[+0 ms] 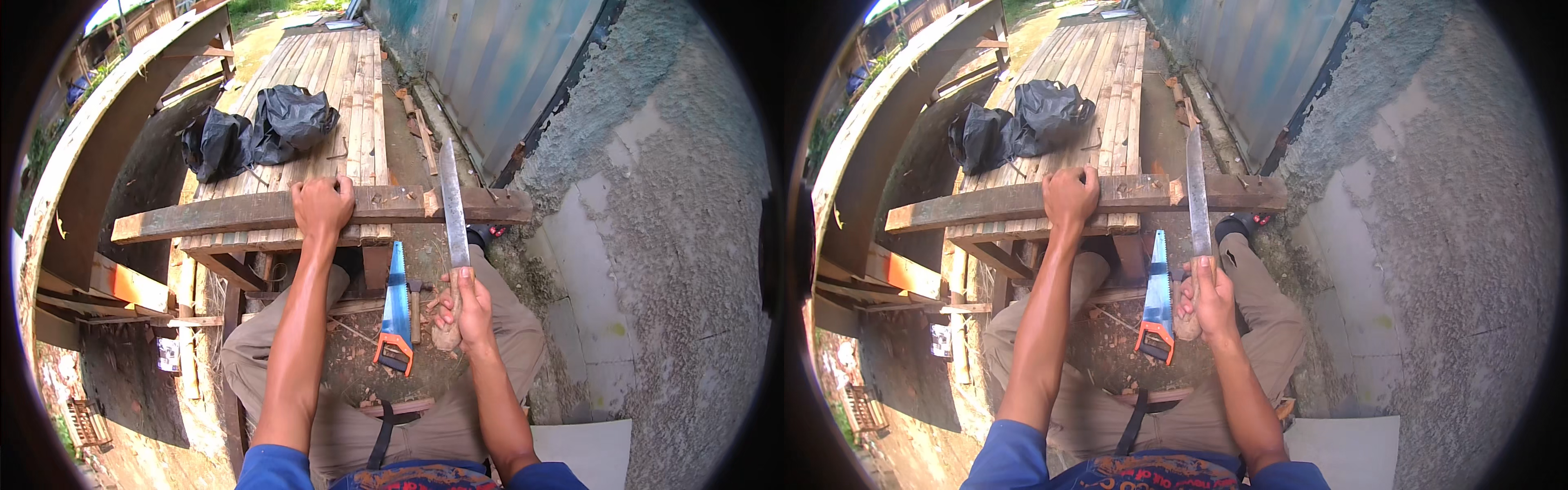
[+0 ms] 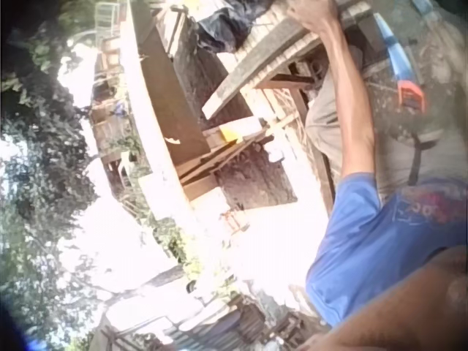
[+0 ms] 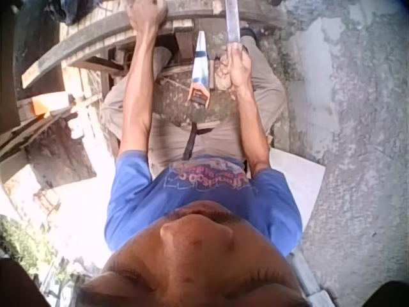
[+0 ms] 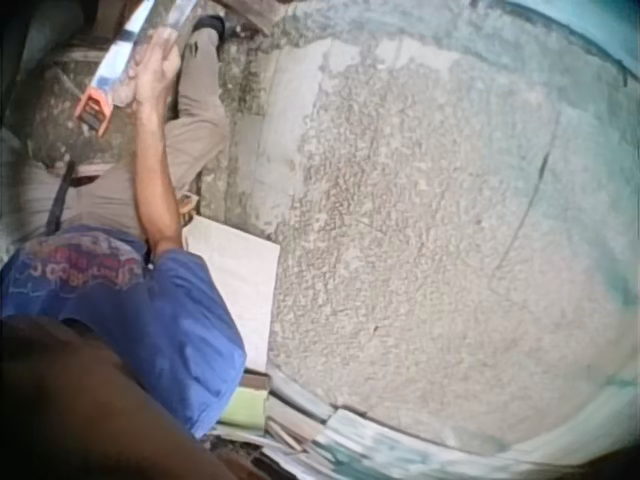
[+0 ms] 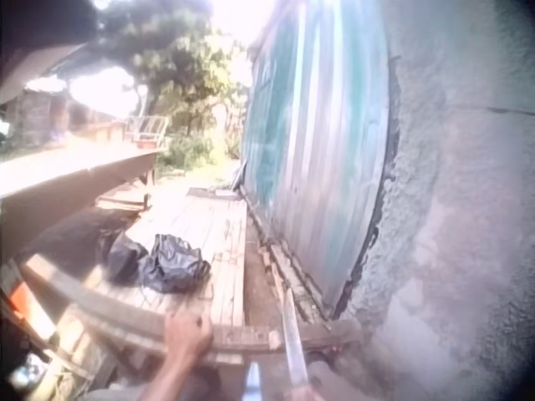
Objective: The person sits cross-legged and uses a hand saw to cut a wooden plank resting on a workbench. They alternate between sawing and using a machete to chip away at the wood, continuing the cutting process throughout the clip.
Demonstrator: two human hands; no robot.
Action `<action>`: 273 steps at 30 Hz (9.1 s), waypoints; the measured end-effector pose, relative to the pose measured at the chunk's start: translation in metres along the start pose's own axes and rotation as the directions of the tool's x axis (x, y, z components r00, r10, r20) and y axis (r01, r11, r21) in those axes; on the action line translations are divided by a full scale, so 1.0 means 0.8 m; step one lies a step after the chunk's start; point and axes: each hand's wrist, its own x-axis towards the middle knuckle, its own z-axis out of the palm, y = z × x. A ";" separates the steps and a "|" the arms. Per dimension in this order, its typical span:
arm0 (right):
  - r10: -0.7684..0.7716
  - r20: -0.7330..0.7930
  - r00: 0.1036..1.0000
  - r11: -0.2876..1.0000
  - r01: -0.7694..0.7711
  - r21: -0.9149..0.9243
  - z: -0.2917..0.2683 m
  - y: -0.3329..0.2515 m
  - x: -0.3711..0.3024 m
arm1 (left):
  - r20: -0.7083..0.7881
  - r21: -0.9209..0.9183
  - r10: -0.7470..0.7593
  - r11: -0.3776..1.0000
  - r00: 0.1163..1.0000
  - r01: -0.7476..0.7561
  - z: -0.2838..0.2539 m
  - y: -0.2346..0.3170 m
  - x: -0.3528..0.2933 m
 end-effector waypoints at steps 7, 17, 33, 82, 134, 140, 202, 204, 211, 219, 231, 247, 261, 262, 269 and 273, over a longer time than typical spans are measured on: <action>0.059 0.030 0.998 0.997 -0.057 -0.059 0.000 0.035 0.013 | -0.041 -0.028 0.018 0.999 0.999 -0.019 0.007 0.006 0.002; -0.084 -0.001 0.996 0.983 0.082 -0.164 -0.001 0.025 0.014 | -0.091 0.002 0.029 1.000 0.995 -0.029 0.007 -0.002 -0.005; -0.199 -0.041 0.979 0.979 0.196 -0.056 0.012 0.010 0.008 | -0.128 0.020 0.048 0.999 0.991 -0.046 0.014 -0.002 -0.002; 0.079 0.038 0.996 0.983 -0.072 -0.167 -0.001 0.020 -0.025 | -0.140 0.015 0.062 0.998 0.988 -0.060 0.015 -0.013 -0.006; 0.179 0.033 0.983 0.984 -0.179 -0.025 0.003 0.006 -0.044 | -0.093 0.054 0.012 0.998 0.996 -0.007 0.004 -0.011 -0.006; -0.103 -0.062 0.993 0.995 0.103 0.008 0.011 0.031 -0.050 | -0.071 0.043 0.017 0.999 0.997 -0.014 0.008 -0.005 -0.002; -0.197 -0.003 0.980 0.945 0.191 0.265 -0.130 0.194 -0.074 | -0.079 -0.353 0.480 0.806 0.874 -0.475 0.024 0.110 -0.070; -0.182 -0.016 0.983 0.948 0.179 0.262 -0.123 0.183 -0.076 | -0.028 -0.171 0.487 0.858 0.873 -0.484 0.020 0.110 -0.061; -0.266 0.041 0.963 0.963 0.263 0.061 -0.105 0.179 -0.089 | 0.033 -0.470 0.477 0.783 0.878 -0.408 -0.007 0.075 -0.006; -0.070 0.013 0.997 0.946 0.062 0.318 -0.015 0.071 -0.080 | 0.252 -0.010 0.231 0.972 0.940 -0.236 -0.001 0.041 -0.010; -0.254 0.046 0.966 0.958 0.245 0.151 0.040 0.014 0.006 | -0.251 -0.029 0.387 0.913 0.887 -0.407 0.018 0.019 -0.032; -0.359 -0.051 0.932 0.933 0.360 0.011 0.029 0.029 0.025 | -0.333 -0.114 0.346 0.909 0.877 -0.402 0.018 0.027 -0.035; -0.417 -0.088 0.905 0.909 0.417 -0.010 0.027 0.021 0.019 | -0.327 -0.133 0.338 0.908 0.882 -0.397 0.019 0.031 -0.037; -0.271 -0.041 0.962 0.963 0.271 -0.005 0.019 0.033 0.016 | -0.326 -0.133 0.336 0.909 0.884 -0.394 0.020 0.031 -0.036; -0.242 -0.015 0.970 0.965 0.242 0.099 0.020 -0.039 -0.001 | -0.330 -0.109 0.340 0.913 0.880 -0.394 0.016 0.016 -0.034; -0.498 -0.121 0.859 0.851 0.511 0.121 0.033 -0.039 0.002 | -0.325 -0.125 0.336 0.911 0.884 -0.393 0.018 0.021 -0.036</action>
